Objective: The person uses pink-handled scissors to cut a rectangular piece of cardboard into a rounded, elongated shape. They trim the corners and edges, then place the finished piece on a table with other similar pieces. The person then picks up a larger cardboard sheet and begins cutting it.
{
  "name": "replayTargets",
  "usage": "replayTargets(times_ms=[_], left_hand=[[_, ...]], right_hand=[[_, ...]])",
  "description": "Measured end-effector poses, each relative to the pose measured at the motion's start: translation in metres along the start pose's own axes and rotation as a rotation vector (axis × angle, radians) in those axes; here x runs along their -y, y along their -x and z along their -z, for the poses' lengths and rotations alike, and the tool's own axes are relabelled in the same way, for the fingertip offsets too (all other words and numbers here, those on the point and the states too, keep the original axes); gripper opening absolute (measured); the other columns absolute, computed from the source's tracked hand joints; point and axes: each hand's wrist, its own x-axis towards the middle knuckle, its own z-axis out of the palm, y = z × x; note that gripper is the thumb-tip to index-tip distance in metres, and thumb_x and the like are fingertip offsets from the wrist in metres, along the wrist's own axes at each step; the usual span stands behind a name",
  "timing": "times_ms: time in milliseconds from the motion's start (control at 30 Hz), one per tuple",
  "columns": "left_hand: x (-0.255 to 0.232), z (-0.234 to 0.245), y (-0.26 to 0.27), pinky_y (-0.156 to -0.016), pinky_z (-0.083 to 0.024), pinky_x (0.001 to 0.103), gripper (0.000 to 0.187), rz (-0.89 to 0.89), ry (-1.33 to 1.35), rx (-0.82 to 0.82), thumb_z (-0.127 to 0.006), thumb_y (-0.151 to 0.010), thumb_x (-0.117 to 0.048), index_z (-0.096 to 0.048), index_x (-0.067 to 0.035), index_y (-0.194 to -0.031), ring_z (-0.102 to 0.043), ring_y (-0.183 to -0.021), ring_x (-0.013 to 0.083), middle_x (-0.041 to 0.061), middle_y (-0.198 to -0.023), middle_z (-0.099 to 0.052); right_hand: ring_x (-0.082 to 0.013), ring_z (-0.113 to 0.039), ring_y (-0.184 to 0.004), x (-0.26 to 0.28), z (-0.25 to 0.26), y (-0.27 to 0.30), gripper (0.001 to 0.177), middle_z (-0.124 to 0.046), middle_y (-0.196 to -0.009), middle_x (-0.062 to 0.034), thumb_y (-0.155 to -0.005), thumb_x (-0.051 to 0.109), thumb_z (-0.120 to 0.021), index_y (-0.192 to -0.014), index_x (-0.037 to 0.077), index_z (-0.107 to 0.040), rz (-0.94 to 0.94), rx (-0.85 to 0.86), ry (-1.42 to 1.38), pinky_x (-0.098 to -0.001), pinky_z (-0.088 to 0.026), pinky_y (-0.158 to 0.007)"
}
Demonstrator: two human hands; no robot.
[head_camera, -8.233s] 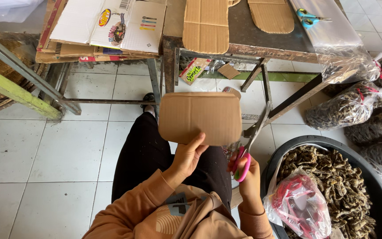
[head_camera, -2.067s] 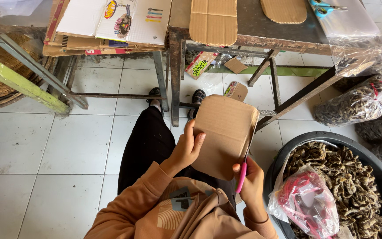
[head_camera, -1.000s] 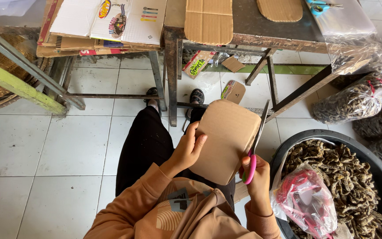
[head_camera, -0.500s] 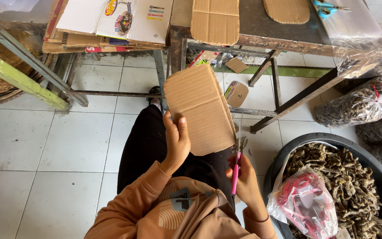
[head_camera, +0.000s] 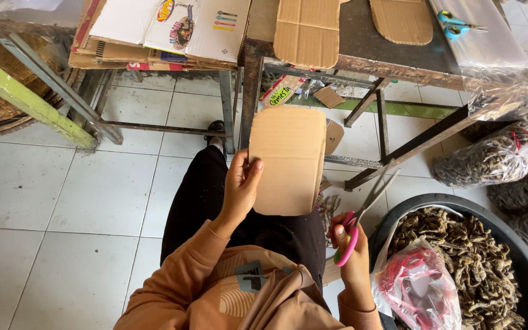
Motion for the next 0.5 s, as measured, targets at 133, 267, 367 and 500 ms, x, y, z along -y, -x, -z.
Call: replayTargets(times_ms=[133,267,367,500], left_hand=[[0.003,0.003,0.0,-0.067,-0.038,0.019,0.024,0.036,0.107,0.057,-0.061,-0.107,-0.022,-0.058,-0.002,-0.119,-0.041,-0.074,0.0022,-0.006,-0.085,-0.05],[0.006,-0.001,0.007,-0.065,-0.042,0.02,0.028,0.044,0.021,0.19,-0.061,-0.104,-0.023,-0.058,-0.004,-0.124,-0.045,-0.072,0.003,-0.006,-0.084,-0.05],[0.003,-0.012,0.01,-0.065,-0.044,0.023,0.025,0.044,-0.02,0.305,-0.063,-0.107,-0.022,-0.058,-0.002,-0.121,-0.049,-0.075,0.0054,-0.003,-0.087,-0.055],[-0.006,-0.027,0.014,-0.076,-0.056,0.025,0.035,0.088,-0.082,0.503,-0.065,-0.099,-0.021,-0.053,-0.002,-0.126,-0.063,-0.09,0.0079,0.0,-0.101,-0.064]], right_hand=[[-0.0093,-0.053,-0.074,0.005,-0.008,0.0,0.029,-0.067,-0.093,-0.0032,-0.087,0.013,-0.074,-0.111,0.001,-0.064,-0.001,-0.101,0.024,-0.0239,-0.043,-0.064],[-0.0085,-0.058,-0.078,0.005,-0.01,-0.003,0.031,-0.066,-0.093,-0.0032,-0.084,0.005,-0.074,-0.114,0.001,-0.065,0.055,-0.082,-0.024,-0.0235,-0.045,-0.068],[-0.0097,-0.061,-0.074,-0.001,-0.008,-0.007,0.028,-0.069,-0.089,-0.0031,-0.081,0.001,-0.073,-0.109,0.001,-0.066,0.018,-0.109,-0.079,-0.0244,-0.047,-0.065],[-0.0093,-0.06,-0.072,-0.008,-0.006,-0.01,0.023,-0.068,-0.086,-0.0017,-0.082,-0.001,-0.071,-0.103,0.002,-0.065,0.032,-0.166,-0.195,-0.0238,-0.045,-0.064]])
